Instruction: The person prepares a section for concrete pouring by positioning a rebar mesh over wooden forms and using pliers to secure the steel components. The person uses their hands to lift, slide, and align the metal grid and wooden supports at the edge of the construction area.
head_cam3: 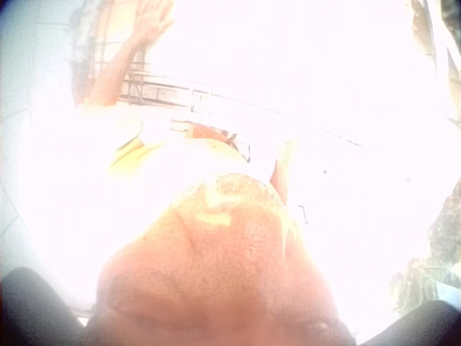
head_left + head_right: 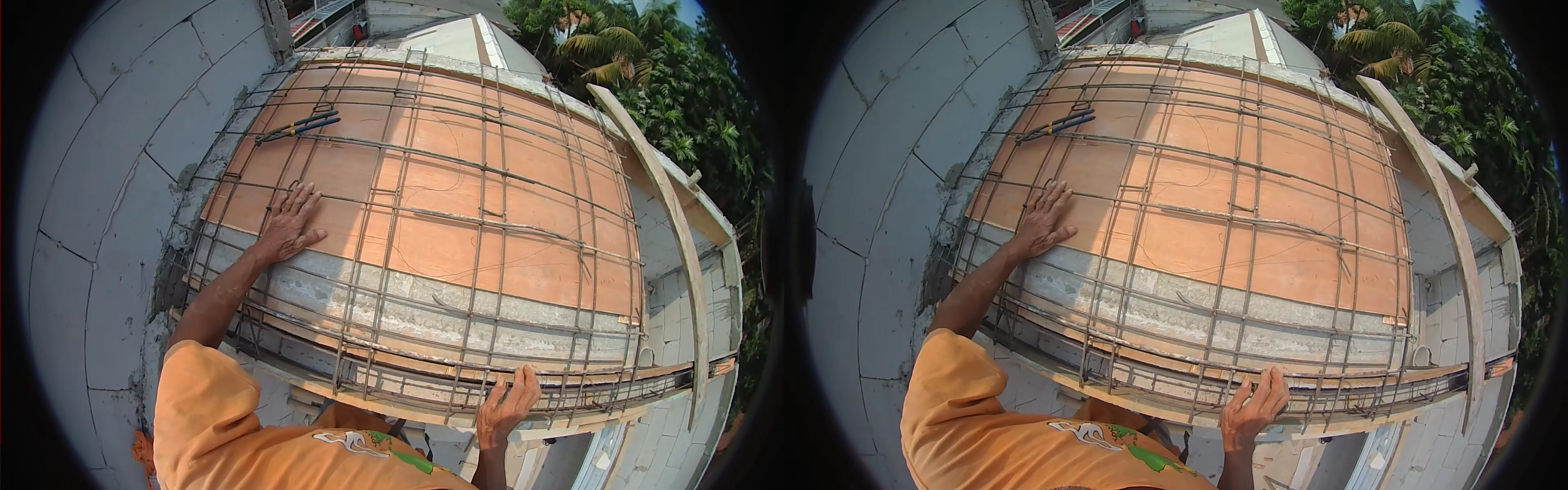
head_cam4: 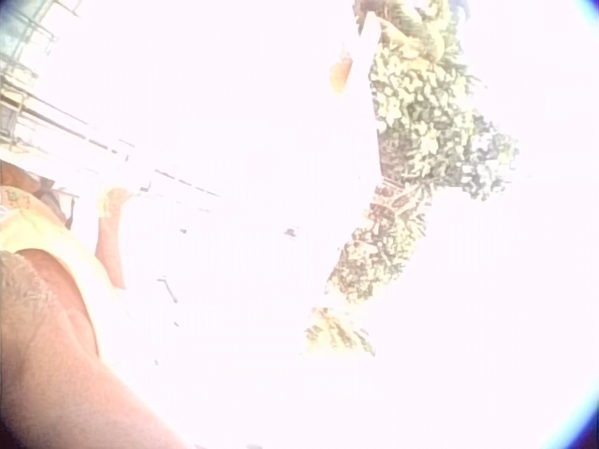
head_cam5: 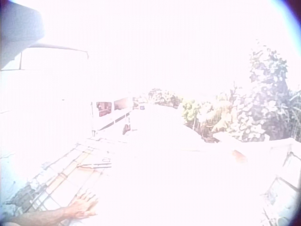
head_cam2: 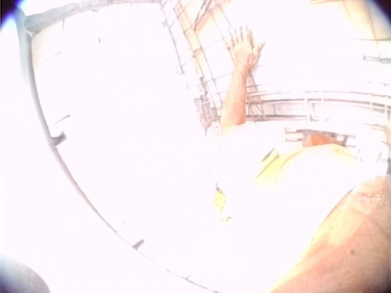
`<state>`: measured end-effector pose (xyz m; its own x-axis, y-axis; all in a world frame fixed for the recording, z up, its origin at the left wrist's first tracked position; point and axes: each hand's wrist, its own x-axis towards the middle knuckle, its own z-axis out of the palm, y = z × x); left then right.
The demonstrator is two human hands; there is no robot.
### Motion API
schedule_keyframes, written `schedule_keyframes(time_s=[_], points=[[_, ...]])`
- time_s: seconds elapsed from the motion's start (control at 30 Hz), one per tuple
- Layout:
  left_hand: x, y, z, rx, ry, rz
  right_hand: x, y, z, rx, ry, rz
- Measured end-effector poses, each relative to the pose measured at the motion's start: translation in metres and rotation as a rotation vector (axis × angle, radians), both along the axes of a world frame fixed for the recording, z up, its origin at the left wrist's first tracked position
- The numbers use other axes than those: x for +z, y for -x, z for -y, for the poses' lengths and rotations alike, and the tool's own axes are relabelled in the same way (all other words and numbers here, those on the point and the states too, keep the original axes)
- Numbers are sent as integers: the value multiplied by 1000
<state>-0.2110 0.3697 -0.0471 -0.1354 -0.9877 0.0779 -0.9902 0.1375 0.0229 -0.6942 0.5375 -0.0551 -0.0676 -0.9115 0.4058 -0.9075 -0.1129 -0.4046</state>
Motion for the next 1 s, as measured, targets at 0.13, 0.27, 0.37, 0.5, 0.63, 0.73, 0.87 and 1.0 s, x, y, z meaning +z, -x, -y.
schedule_keyframes(time_s=[0.13, 0.27, 0.37, 0.5, 0.63, 0.73, 0.87, 1.0], points=[[-1, -1, 1, -11, 2, -10, -3, 1, -2, -8, -46, -37], [-2, -1, 0, -11, 4, -11, -4, 2, -2, -4, -77, -59], [1, 0, 1, 0, -10, 8, -4, 1, -1, 4, -80, -66], [2, 0, 1, -6, 0, -22, -1, 0, 0, 15, -70, -87], [0, -3, 0, -1, -5, -17, -1, -2, 1, 33, -48, -95], [-3, -1, 3, -5, -7, -1, -1, -1, 0, 30, -53, -96], [0, -1, 2, -8, -17, -12, -2, 0, -2, 23, -66, -127], [-3, -5, 2, -17, 5, 9, -7, 2, -3, 15, -87, -115]])
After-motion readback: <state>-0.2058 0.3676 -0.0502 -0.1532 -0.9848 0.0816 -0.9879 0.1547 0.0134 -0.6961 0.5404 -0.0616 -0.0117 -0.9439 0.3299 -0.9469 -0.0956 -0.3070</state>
